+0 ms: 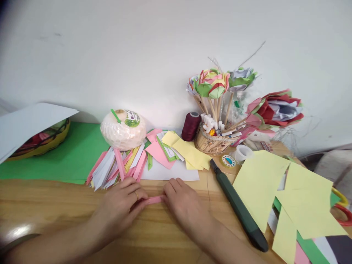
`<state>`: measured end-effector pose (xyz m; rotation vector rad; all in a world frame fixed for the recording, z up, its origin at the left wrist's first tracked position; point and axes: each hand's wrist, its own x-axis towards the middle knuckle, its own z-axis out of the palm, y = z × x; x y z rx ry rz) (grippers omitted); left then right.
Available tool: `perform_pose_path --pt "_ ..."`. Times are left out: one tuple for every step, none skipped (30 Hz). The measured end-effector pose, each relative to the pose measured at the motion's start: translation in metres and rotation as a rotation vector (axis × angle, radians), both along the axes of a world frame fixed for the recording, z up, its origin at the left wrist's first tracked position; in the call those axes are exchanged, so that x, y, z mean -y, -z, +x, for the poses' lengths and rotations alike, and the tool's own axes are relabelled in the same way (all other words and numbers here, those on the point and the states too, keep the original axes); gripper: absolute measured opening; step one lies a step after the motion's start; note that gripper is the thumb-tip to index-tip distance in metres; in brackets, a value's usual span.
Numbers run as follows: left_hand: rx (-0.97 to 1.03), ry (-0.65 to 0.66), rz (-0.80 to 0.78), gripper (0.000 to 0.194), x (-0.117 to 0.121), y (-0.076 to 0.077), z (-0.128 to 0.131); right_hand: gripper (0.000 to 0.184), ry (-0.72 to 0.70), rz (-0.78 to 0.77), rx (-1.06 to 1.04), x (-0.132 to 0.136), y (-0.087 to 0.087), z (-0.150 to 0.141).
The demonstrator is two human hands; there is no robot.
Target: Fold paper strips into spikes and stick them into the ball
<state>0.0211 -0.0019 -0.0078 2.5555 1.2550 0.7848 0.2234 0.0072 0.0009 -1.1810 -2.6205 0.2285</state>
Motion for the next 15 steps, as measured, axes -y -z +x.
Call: perform_pose_path --pt "-0.018 -0.011 -0.013 0.024 0.000 -0.001 0.000 0.013 0.014 -0.003 0.007 -0.001 0.001 -0.001" --pt "-0.040 -0.026 -0.027 0.021 0.000 -0.001 0.000 0.013 0.027 -0.004 0.016 -0.001 0.002 -0.002" --pt "-0.069 -0.044 -0.047 0.018 0.000 -0.002 0.000 0.013 0.036 0.000 0.024 -0.001 0.004 -0.003" --pt "-0.102 -0.060 -0.071 0.014 0.000 -0.003 0.000 0.013 0.045 0.006 0.031 -0.001 0.006 -0.003" --pt "-0.134 -0.074 -0.095 0.012 0.000 -0.005 0.000 0.013 0.052 0.017 0.034 -0.001 0.007 -0.003" --pt "-0.163 -0.082 -0.117 0.011 0.000 -0.006 0.000 0.013 0.056 0.025 0.028 -0.001 0.009 -0.002" --pt "-0.183 -0.084 -0.133 0.010 0.000 -0.006 0.001 0.012 0.058 0.023 0.016 0.000 0.010 -0.001" --pt "-0.195 -0.080 -0.141 0.011 0.000 -0.007 0.001 0.011 0.058 0.009 0.003 0.000 0.011 0.000" --pt "-0.200 -0.071 -0.143 0.011 -0.001 -0.007 0.001 0.009 0.060 -0.012 -0.009 0.001 0.011 0.001" --pt "-0.200 -0.058 -0.141 0.011 -0.001 -0.007 0.001 0.009 0.064 -0.036 -0.018 0.001 0.011 0.003" --pt "-0.199 -0.043 -0.141 0.011 -0.001 -0.006 0.001 0.009 0.071 -0.062 -0.024 0.001 0.010 0.004" --pt "-0.194 -0.029 -0.141 0.010 -0.001 -0.006 0.001 0.009 0.086 -0.087 -0.031 0.001 0.008 0.006" --pt "-0.188 -0.016 -0.145 0.009 -0.001 -0.006 0.001 0.010 0.099 -0.112 -0.044 0.001 0.006 0.007" --pt "-0.180 -0.003 -0.148 0.008 -0.001 -0.005 0.001 0.012 0.109 -0.140 -0.063 0.002 0.004 0.008" --pt "-0.172 0.005 -0.152 0.007 -0.001 -0.005 0.000 0.013 0.113 -0.166 -0.088 0.002 0.002 0.008"
